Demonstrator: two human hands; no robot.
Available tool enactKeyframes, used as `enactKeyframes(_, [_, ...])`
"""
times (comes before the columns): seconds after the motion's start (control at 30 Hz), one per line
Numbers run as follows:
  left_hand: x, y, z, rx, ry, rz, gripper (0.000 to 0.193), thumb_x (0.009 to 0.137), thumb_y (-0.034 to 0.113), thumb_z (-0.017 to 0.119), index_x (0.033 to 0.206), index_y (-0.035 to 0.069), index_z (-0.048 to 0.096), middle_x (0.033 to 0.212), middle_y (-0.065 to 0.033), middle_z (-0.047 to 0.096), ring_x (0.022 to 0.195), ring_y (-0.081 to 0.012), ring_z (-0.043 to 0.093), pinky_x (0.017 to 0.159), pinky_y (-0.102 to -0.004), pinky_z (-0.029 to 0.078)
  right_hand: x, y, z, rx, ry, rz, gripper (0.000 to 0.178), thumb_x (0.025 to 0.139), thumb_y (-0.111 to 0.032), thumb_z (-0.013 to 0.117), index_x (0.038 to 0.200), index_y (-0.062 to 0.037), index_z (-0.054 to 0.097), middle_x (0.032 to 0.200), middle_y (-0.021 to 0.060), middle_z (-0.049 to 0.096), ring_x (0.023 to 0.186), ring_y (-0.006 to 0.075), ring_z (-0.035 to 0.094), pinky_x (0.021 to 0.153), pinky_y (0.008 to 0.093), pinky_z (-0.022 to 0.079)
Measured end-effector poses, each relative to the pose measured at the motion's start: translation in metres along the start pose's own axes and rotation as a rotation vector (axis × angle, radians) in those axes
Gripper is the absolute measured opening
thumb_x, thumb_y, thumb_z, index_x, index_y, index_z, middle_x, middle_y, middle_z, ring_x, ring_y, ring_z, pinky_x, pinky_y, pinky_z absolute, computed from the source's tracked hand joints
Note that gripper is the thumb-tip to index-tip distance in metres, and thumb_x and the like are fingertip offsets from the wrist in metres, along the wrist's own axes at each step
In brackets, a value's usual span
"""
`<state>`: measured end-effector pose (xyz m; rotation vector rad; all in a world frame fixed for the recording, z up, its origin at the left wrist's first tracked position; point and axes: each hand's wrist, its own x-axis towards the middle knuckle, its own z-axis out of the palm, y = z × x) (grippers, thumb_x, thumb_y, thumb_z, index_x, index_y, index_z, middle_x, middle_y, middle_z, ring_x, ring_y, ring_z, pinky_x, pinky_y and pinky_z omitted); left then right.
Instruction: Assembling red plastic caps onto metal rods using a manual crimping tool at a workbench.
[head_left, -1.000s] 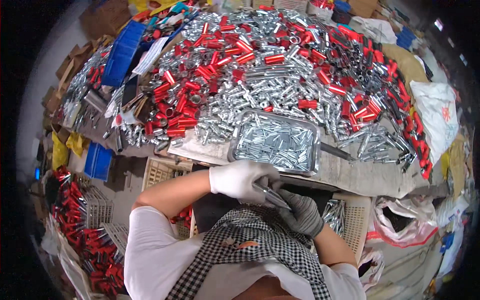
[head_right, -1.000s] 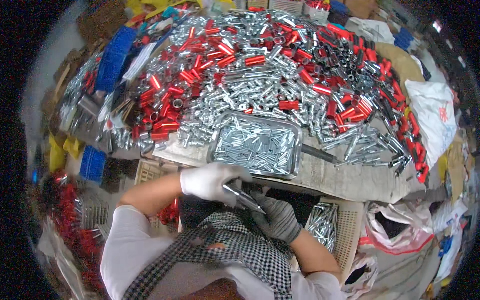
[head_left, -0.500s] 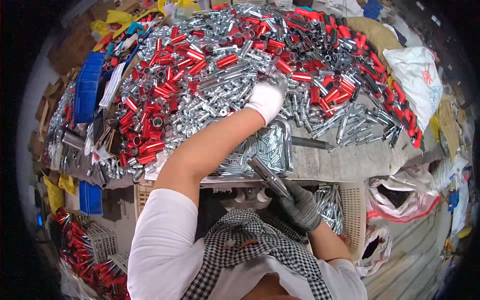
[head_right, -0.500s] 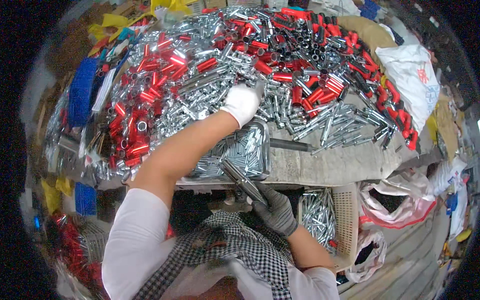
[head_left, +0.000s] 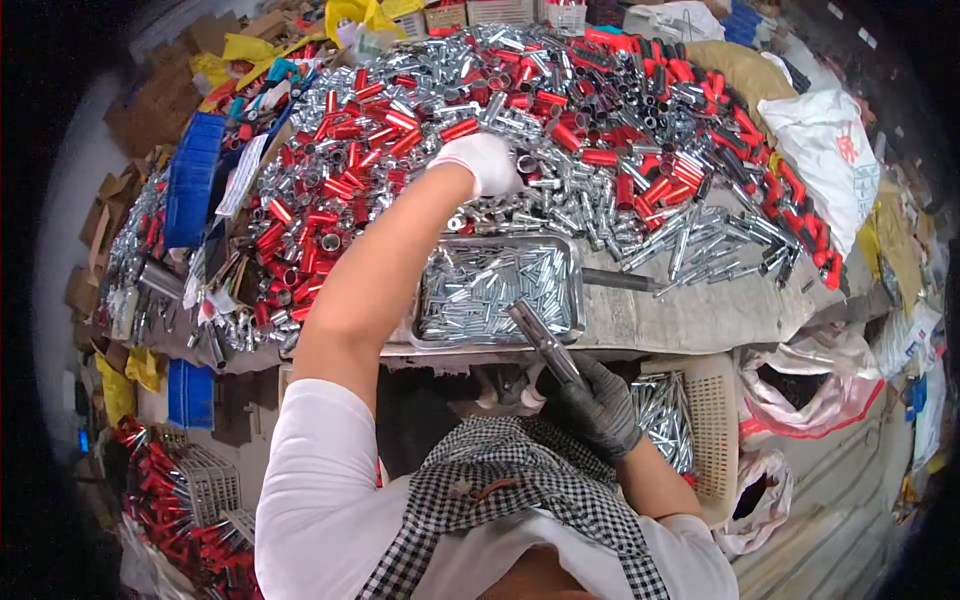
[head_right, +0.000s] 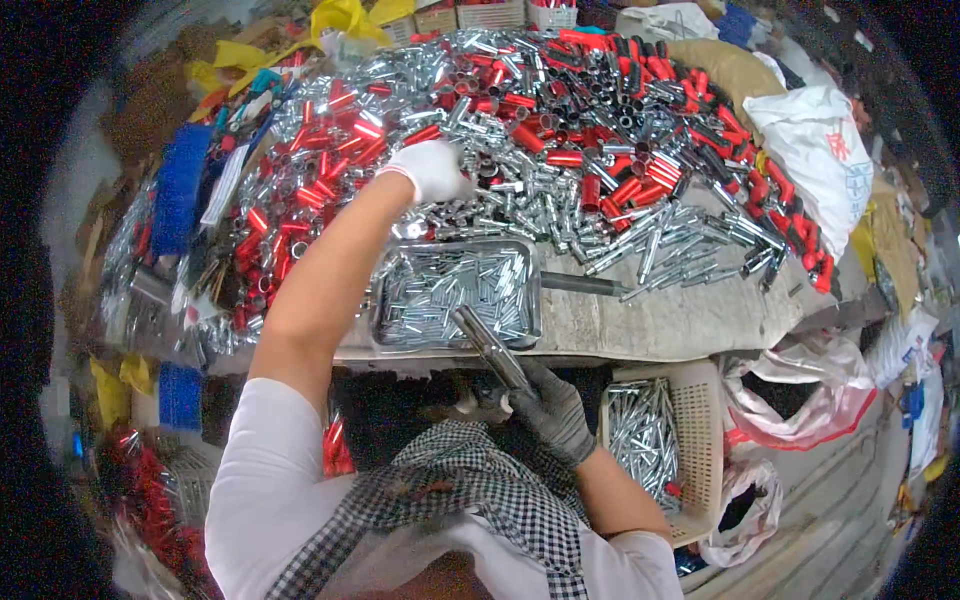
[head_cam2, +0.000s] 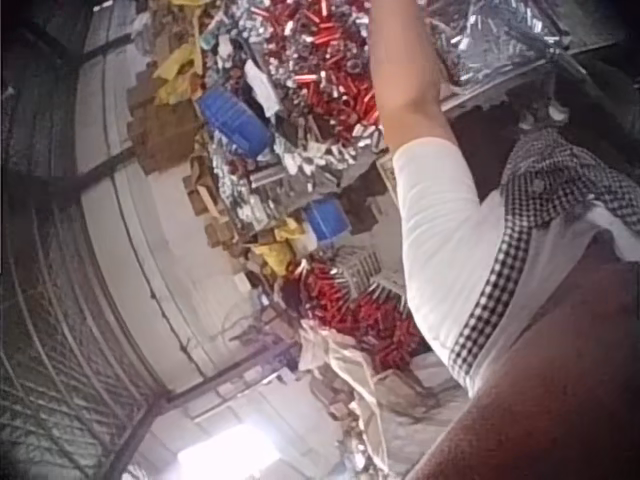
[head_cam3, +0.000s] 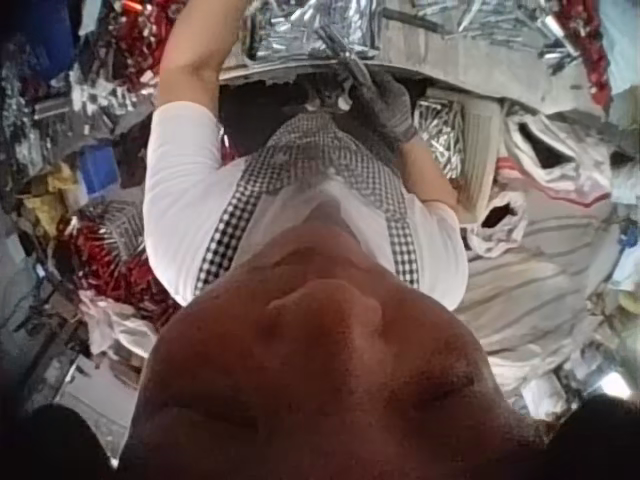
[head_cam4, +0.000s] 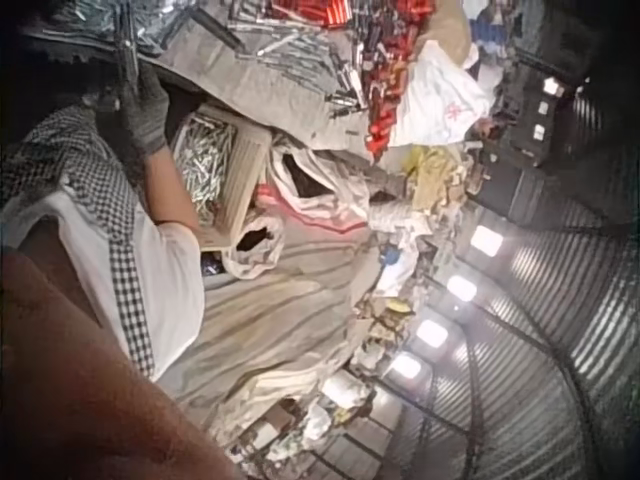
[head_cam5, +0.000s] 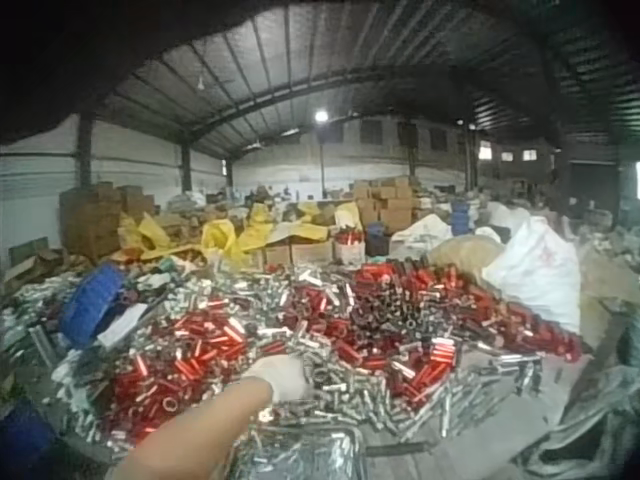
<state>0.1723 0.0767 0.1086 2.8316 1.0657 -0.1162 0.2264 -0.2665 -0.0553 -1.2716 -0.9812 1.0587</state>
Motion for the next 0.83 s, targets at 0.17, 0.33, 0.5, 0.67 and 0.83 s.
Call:
enactKeyframes(0.17, [-0.034,-0.075,0.034,-1.568,-0.137,-0.212,0.023,0.095,0.022,0.059,0.107,0.004,0.065,0.092,-0.0137,0.067,0.079,-0.0211,0.066,0.063,-0.0284,0.054,-0.002,-0.003,0.006,0.133,-0.018,0.063,0.053,0.091,-0.035,0.068,0.126,0.0028,0.055,0.102,0.0077,0.065,0.09,0.0173,0.063,0.081,0.0329,0.054])
enactKeyframes(0.33, [-0.095,-0.081,0.089,-1.385,0.358,0.407,0.029,0.094,0.016,0.054,0.115,-0.004,0.055,0.1,-0.0155,0.063,0.075,-0.0222,0.063,0.063,-0.0279,0.053,-0.002,-0.019,0.015,0.315,-0.048,0.168,0.052,0.091,-0.028,0.068,0.131,0.0029,0.056,0.111,0.0075,0.066,0.101,0.0154,0.06,0.091,0.0306,0.047])
enactKeyframes(0.5, [-0.161,-0.053,0.102,-1.119,0.599,0.54,0.031,0.088,-0.006,0.056,0.12,-0.007,0.055,0.116,-0.0186,0.06,0.099,-0.0259,0.064,0.076,-0.0327,0.056,-0.003,-0.026,0.024,0.376,-0.125,0.22,0.057,0.087,-0.032,0.072,0.129,0.0033,0.057,0.11,0.0059,0.065,0.1,0.0159,0.06,0.091,0.0299,0.047])
enactKeyframes(0.67, [-0.193,-0.032,0.104,-1.954,0.279,0.179,0.053,0.094,0.008,0.049,0.143,0.0,0.033,0.118,-0.0184,0.059,0.101,-0.0258,0.063,0.085,-0.0375,0.053,-0.005,-0.026,0.034,0.279,-0.15,0.208,0.057,0.088,-0.035,0.069,0.128,0.0043,0.056,0.108,0.005,0.065,0.097,0.0123,0.058,0.085,0.0266,0.046])
enactKeyframes(0.83, [-0.205,-0.005,0.117,-1.887,0.264,0.094,0.057,0.087,-0.001,0.051,0.141,-0.005,0.032,0.121,-0.0215,0.055,0.108,-0.0329,0.062,0.102,-0.0445,0.048,-0.002,-0.031,0.057,0.243,-0.14,0.237,0.066,0.085,-0.048,0.068,0.123,0.0048,0.059,0.11,0.011,0.065,0.072,0.009,0.056,0.057,0.0189,0.041])
